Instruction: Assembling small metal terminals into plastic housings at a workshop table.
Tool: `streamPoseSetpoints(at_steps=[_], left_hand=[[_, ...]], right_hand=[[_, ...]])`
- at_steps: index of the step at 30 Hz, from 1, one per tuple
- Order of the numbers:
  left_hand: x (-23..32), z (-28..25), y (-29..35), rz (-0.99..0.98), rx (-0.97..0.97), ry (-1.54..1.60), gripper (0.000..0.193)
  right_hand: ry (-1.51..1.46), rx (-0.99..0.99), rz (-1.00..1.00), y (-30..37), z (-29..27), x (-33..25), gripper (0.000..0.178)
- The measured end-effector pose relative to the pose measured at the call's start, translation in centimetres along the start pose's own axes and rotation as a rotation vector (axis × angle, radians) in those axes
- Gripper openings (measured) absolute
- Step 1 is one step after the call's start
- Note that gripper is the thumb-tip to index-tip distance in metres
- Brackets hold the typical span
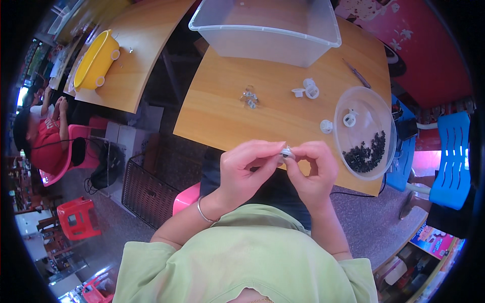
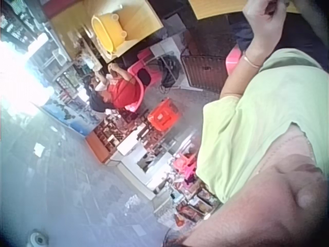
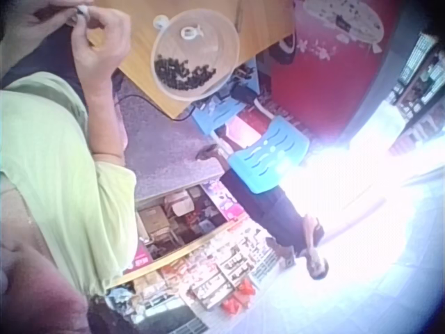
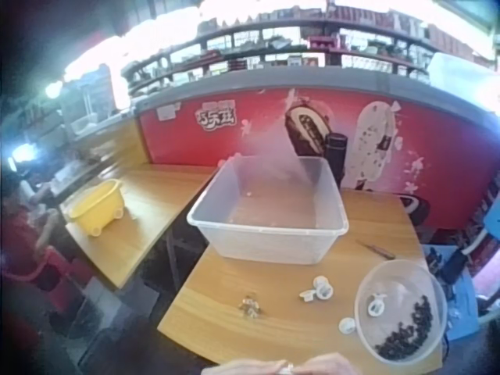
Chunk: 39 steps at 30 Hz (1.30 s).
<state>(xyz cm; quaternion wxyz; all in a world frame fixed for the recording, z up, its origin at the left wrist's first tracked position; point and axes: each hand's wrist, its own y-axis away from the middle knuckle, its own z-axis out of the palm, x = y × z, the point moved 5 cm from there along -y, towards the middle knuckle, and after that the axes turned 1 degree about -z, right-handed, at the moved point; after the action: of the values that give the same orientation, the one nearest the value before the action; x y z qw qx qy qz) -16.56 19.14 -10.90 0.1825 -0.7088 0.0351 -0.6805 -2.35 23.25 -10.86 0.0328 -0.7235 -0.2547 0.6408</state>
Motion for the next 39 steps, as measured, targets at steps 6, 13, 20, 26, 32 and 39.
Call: streamPoseSetpoints(at_steps=[6, 13, 20, 26, 32, 39], left_hand=[[1.0, 0.0, 0.3, 0.245, 0.048, -0.251, 0.013], [1.6, -0.1, 0.1, 0.316, 0.035, -0.258, 0.014], [1.1, -0.6, 0.3, 0.199, 0.023, -0.172, 0.015], [1.2, -0.1, 0.5, 0.306, -0.017, -0.261, 0.017], [0.5, 0.5, 0.4, 0.29, -0.089, -0.196, 0.018], [-3.6, 2.5, -2.3, -0.134, -0.3, 0.025, 0.031]], right_hand=[[0.241, 0.109, -0.151, 0.0, 0.3, -1.3, 0.025], [0.283, 0.172, -0.2, 0.1, 0.1, -1.6, 0.026], [0.091, -0.018, -0.172, -0.6, -0.3, -0.9, 0.022], [0.066, 0.018, -0.164, -0.4, -0.7, -0.5, 0.02], [0.1, -0.016, -0.18, -0.5, -1.7, -0.3, 0.019], [-0.072, 0.104, 0.386, -1.5, -7.9, 4.5, 0.006]])
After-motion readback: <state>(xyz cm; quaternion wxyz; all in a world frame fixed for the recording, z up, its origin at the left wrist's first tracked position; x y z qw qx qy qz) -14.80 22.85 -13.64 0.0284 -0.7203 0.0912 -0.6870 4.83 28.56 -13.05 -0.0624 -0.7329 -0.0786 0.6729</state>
